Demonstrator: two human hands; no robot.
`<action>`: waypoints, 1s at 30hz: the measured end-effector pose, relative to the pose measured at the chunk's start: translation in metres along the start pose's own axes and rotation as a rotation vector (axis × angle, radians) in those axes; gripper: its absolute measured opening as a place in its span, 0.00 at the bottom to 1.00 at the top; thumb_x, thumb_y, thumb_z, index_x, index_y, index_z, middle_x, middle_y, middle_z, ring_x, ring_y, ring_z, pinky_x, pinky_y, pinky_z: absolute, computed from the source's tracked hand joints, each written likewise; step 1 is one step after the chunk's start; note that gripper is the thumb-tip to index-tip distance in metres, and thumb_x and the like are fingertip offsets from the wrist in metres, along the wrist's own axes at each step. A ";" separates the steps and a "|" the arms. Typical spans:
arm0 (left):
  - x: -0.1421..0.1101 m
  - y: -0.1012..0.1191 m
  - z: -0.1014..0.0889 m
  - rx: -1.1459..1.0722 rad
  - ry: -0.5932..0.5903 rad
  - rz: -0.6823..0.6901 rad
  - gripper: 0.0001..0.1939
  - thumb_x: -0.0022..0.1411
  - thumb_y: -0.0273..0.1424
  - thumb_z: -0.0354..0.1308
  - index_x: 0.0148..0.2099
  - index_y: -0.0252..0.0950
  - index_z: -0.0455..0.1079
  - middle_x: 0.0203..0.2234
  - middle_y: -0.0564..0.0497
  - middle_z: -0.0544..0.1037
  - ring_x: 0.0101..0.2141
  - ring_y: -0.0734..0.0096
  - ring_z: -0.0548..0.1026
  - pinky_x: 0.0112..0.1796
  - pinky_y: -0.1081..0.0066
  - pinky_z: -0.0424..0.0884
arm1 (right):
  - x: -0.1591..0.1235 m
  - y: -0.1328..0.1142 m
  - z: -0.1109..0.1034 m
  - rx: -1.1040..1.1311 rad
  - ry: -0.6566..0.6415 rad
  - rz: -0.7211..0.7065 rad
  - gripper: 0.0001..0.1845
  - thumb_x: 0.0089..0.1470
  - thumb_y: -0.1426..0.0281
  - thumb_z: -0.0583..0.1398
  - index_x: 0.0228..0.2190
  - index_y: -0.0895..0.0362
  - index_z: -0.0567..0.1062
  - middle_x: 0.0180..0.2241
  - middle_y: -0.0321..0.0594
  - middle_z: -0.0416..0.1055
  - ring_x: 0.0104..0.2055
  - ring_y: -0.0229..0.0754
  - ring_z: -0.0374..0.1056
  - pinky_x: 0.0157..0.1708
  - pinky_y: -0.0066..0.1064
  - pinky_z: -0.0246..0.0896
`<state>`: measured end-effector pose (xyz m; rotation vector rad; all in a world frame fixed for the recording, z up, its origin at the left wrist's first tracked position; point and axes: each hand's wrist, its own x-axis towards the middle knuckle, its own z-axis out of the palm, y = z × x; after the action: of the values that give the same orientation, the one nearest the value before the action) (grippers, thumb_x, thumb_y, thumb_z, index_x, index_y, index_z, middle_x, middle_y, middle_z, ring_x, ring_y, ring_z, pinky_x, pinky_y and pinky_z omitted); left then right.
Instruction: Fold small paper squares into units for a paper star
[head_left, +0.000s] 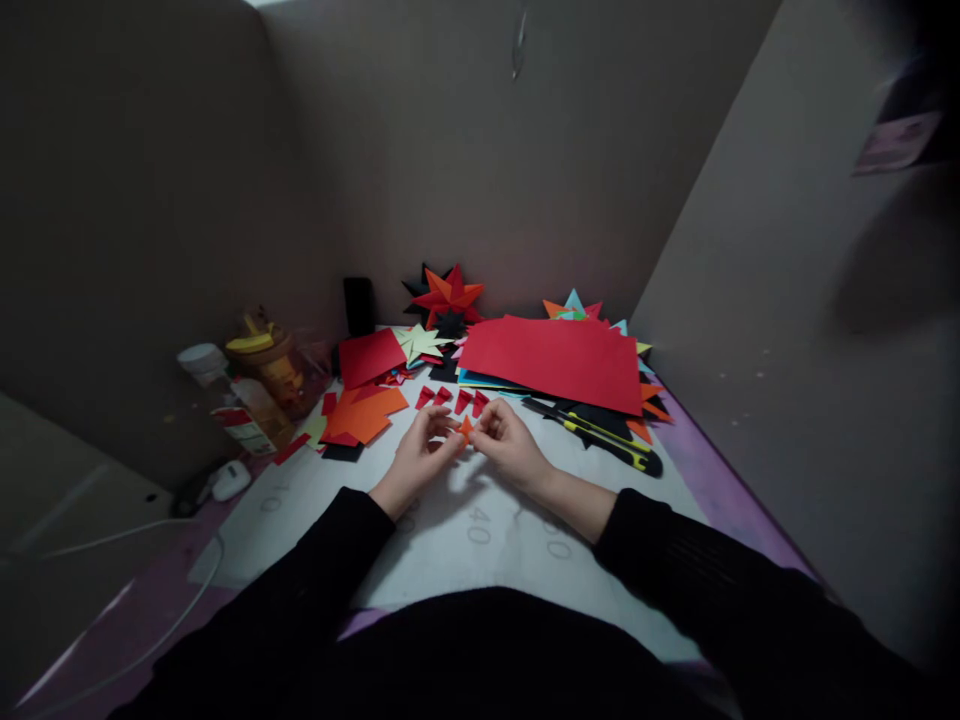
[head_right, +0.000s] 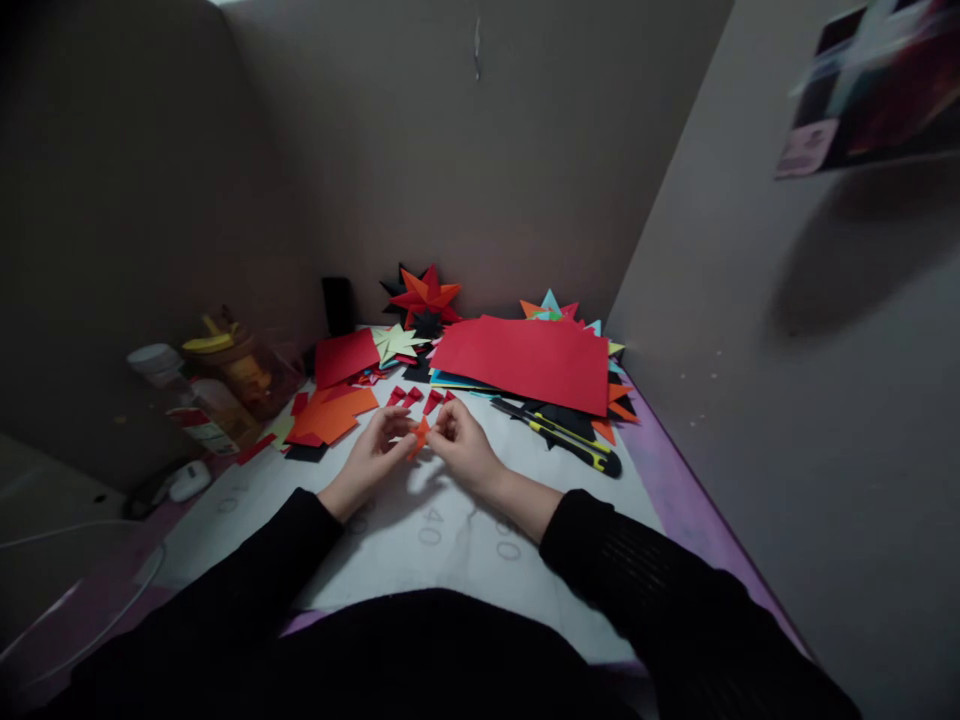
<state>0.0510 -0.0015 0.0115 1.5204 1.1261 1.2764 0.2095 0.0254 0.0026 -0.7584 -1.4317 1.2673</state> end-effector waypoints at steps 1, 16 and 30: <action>0.001 0.000 -0.001 0.039 -0.034 -0.021 0.16 0.54 0.37 0.62 0.41 0.34 0.65 0.33 0.48 0.75 0.33 0.70 0.74 0.29 0.74 0.69 | 0.000 0.001 0.000 -0.031 -0.043 0.001 0.13 0.45 0.69 0.61 0.28 0.53 0.59 0.23 0.27 0.58 0.23 0.34 0.57 0.24 0.27 0.53; 0.001 0.005 -0.004 0.107 -0.108 -0.182 0.14 0.53 0.38 0.61 0.25 0.32 0.70 0.16 0.53 0.68 0.18 0.78 0.62 0.20 0.74 0.55 | -0.001 0.005 -0.001 -0.073 -0.065 -0.001 0.12 0.48 0.70 0.59 0.32 0.53 0.59 0.25 0.28 0.61 0.25 0.35 0.60 0.26 0.28 0.55; 0.008 0.001 -0.012 0.024 0.135 -0.178 0.14 0.53 0.40 0.62 0.27 0.33 0.73 0.18 0.52 0.71 0.18 0.77 0.62 0.20 0.75 0.55 | 0.001 0.006 -0.004 -0.169 0.042 -0.079 0.09 0.49 0.68 0.59 0.34 0.53 0.64 0.31 0.35 0.65 0.33 0.39 0.64 0.32 0.30 0.59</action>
<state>0.0395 0.0064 0.0156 1.3338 1.3366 1.2615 0.2121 0.0295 -0.0031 -0.8281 -1.5332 1.0737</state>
